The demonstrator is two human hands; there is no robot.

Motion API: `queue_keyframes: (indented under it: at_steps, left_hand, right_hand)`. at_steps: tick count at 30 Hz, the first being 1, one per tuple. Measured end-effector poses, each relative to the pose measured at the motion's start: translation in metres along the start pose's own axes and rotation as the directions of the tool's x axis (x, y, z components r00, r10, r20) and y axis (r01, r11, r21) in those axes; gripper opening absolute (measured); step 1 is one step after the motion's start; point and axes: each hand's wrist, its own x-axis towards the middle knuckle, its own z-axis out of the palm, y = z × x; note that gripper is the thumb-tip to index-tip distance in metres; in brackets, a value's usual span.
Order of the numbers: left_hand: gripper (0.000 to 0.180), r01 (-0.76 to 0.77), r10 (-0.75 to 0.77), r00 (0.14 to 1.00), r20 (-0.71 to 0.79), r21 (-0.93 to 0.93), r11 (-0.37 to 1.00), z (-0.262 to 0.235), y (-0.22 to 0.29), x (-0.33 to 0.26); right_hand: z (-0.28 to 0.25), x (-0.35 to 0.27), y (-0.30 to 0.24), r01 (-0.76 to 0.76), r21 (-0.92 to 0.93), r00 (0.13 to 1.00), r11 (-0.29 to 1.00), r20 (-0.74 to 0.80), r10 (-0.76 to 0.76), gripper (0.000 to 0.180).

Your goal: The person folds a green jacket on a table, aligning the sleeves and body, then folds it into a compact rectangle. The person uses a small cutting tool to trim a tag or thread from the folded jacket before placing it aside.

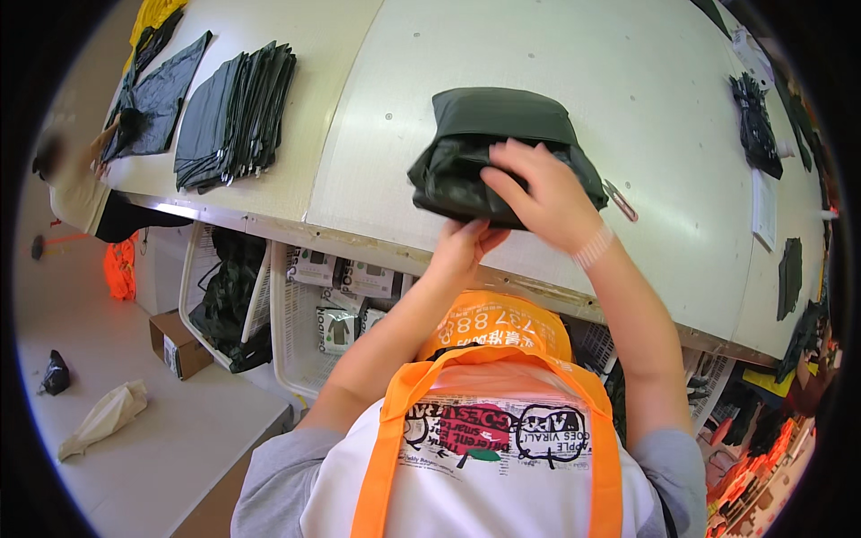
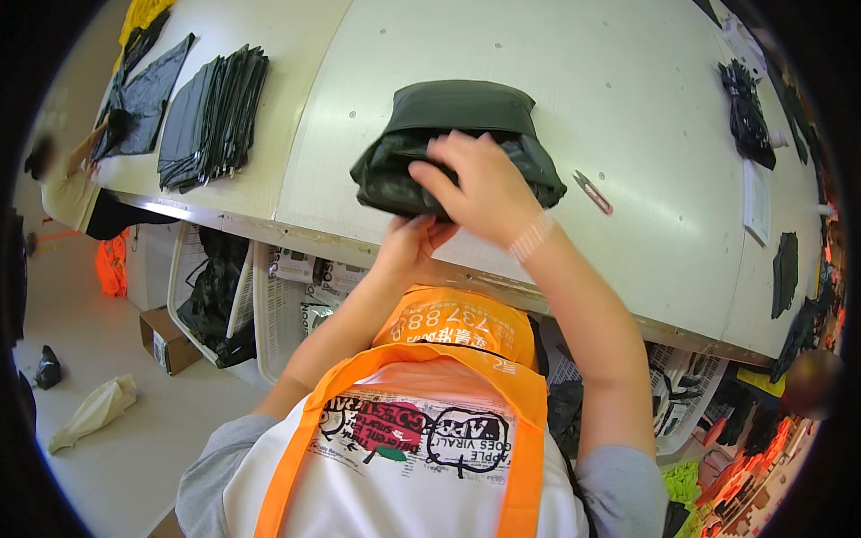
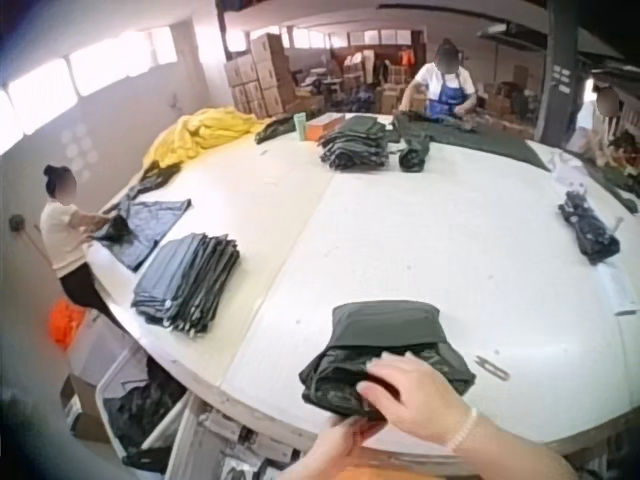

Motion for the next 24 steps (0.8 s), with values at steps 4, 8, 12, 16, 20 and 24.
queue_keyframes:
  at_steps: [4,8,12,16,20,24]
  left_hand:
    - [0.034,-0.011,0.011,1.000,0.002,0.097,0.995,0.014,0.017,0.004]
    - [0.029,0.008,0.010,0.999,-0.042,0.415,0.910,0.016,0.024,0.006]
    - [0.022,-0.002,-0.482,0.876,0.004,1.000,0.004,0.048,0.073,-0.022]
    - [0.063,-0.711,0.066,0.480,0.875,0.432,-0.555,0.103,0.118,-0.030]
    - [0.097,-0.588,-0.265,0.790,0.553,0.560,-0.583,0.109,0.105,-0.002]
    - [0.079,-0.515,-0.123,0.670,0.732,0.339,-0.787,0.109,0.074,-0.004]
  right_hand:
    - [0.020,-0.099,0.019,-0.367,0.417,0.883,0.831,-0.124,0.452,0.025]
    - [0.085,-0.090,0.054,-0.141,0.990,0.692,0.022,0.083,0.717,0.016]
    - [0.096,-0.090,0.074,-0.005,0.976,0.789,-0.216,0.136,0.599,0.023]
    - [0.085,-0.095,0.065,-0.086,0.987,0.791,-0.139,0.152,0.592,0.027]
    - [0.068,-0.089,0.054,-0.123,0.991,0.807,-0.059,0.134,0.575,0.032]
    - [0.053,-0.083,0.048,-0.192,0.981,0.803,0.037,0.135,0.580,0.034]
